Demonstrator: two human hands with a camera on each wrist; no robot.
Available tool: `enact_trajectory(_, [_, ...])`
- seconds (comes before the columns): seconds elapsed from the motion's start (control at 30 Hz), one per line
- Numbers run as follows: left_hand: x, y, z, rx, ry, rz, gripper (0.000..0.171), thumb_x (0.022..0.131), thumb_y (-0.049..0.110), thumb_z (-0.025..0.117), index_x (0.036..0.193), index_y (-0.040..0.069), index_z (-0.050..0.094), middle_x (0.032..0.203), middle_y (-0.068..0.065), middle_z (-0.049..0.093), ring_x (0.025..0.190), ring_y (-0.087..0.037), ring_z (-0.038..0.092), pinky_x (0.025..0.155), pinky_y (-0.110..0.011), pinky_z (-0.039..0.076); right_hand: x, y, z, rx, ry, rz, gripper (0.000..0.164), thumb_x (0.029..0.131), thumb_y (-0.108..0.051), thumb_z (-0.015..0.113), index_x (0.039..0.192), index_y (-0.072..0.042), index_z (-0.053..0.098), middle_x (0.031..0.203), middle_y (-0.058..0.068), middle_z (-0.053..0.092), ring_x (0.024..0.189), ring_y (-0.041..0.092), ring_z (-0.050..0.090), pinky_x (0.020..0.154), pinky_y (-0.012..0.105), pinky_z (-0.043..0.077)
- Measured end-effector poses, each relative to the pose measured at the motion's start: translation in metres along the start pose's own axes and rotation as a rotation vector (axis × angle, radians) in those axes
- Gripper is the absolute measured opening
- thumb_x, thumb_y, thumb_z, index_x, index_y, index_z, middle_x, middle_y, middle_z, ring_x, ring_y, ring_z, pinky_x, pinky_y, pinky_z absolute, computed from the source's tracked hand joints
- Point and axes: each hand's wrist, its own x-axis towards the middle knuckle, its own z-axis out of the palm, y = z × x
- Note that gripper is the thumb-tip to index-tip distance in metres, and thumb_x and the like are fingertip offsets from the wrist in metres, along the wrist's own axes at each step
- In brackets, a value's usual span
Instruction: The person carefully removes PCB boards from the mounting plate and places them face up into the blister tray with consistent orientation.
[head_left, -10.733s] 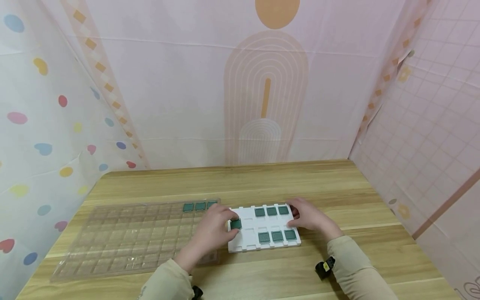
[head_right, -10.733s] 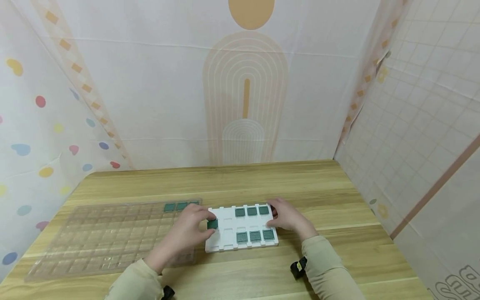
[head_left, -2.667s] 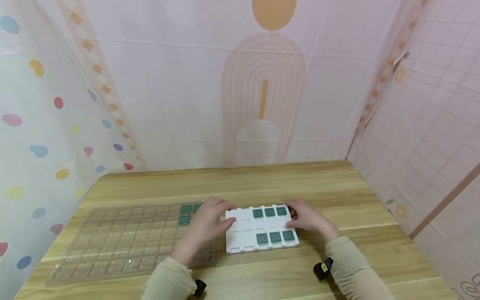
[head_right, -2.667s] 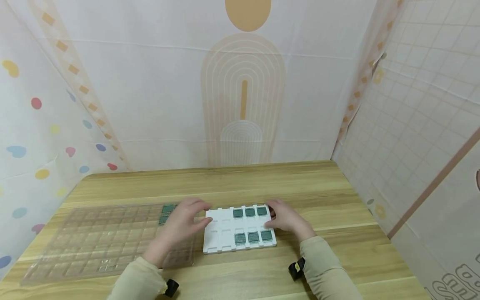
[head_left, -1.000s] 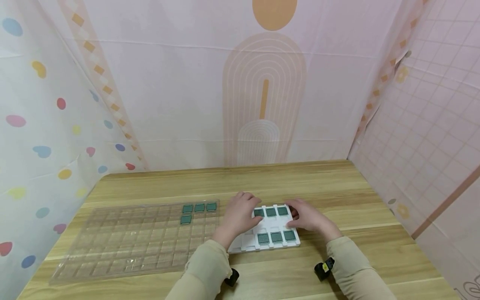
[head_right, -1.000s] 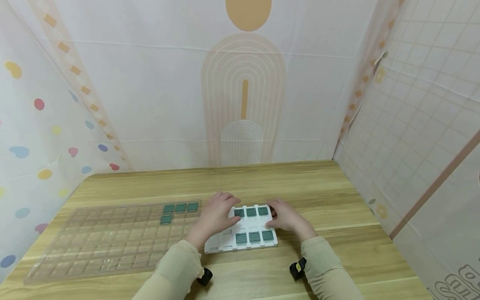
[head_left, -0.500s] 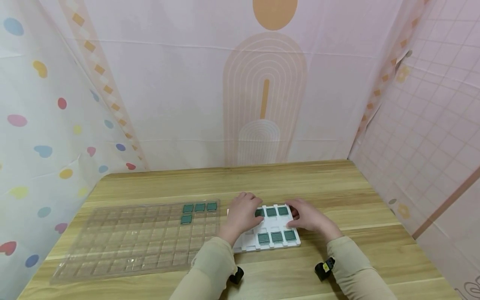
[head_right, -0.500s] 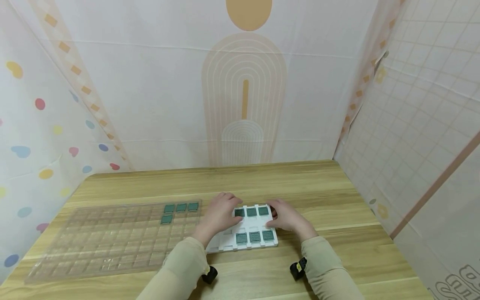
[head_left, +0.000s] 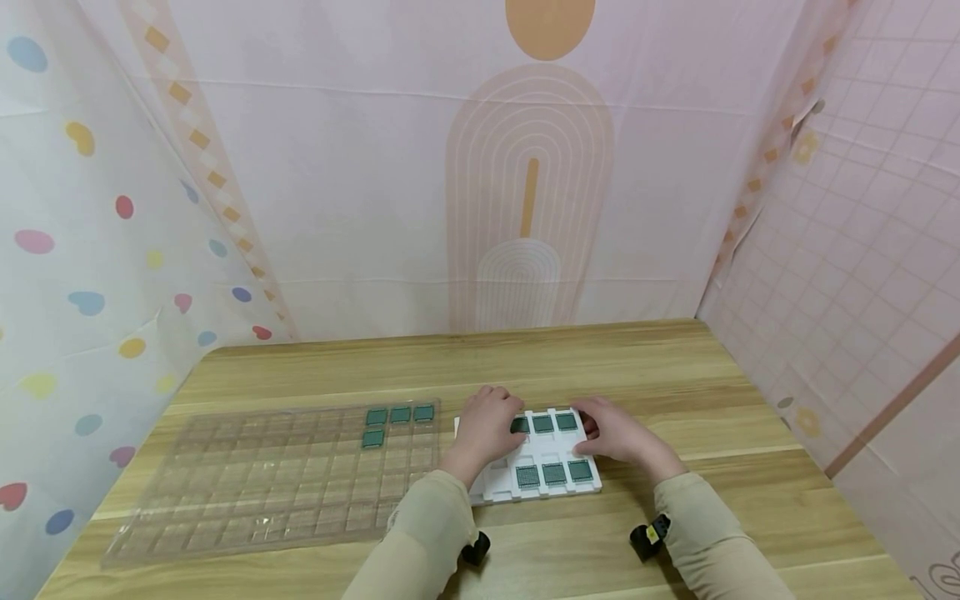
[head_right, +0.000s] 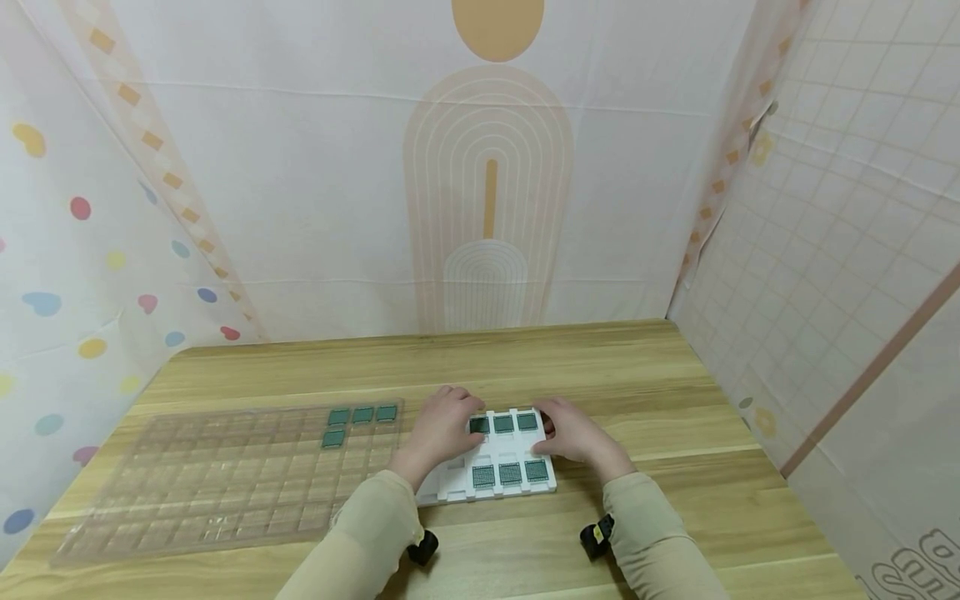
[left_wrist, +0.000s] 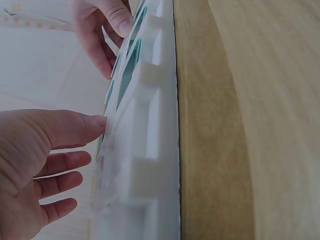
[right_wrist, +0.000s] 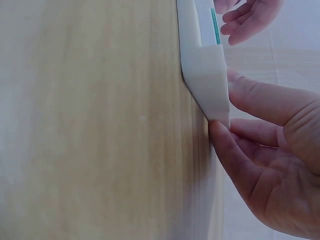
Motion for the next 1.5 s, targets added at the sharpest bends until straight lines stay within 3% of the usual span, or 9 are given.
enact_trajectory(0.73, [0.008, 0.003, 0.007, 0.049, -0.062, -0.030, 0.030, 0.081, 0.026, 0.082, 0.106, 0.012, 0.074, 0.107, -0.004, 0.067, 0.102, -0.024, 0.057, 0.093, -0.044, 0.046, 0.000, 0.000, 0.000, 0.003, 0.003, 0.007, 0.070, 0.080, -0.007, 0.082, 0.138, 0.011, 0.047, 0.126, 0.024, 0.054, 0.096, 0.025, 0.060, 0.081, 0.037, 0.052])
enact_trajectory(1.5, [0.011, 0.002, 0.008, 0.032, -0.082, -0.037, 0.021, 0.081, 0.024, 0.082, 0.098, 0.013, 0.076, 0.098, -0.002, 0.067, 0.095, -0.022, 0.055, 0.088, -0.041, 0.047, 0.001, 0.000, 0.000, -0.025, 0.006, -0.003, 0.069, 0.080, -0.008, 0.082, 0.137, 0.011, 0.048, 0.126, 0.024, 0.054, 0.096, 0.024, 0.060, 0.081, 0.036, 0.051])
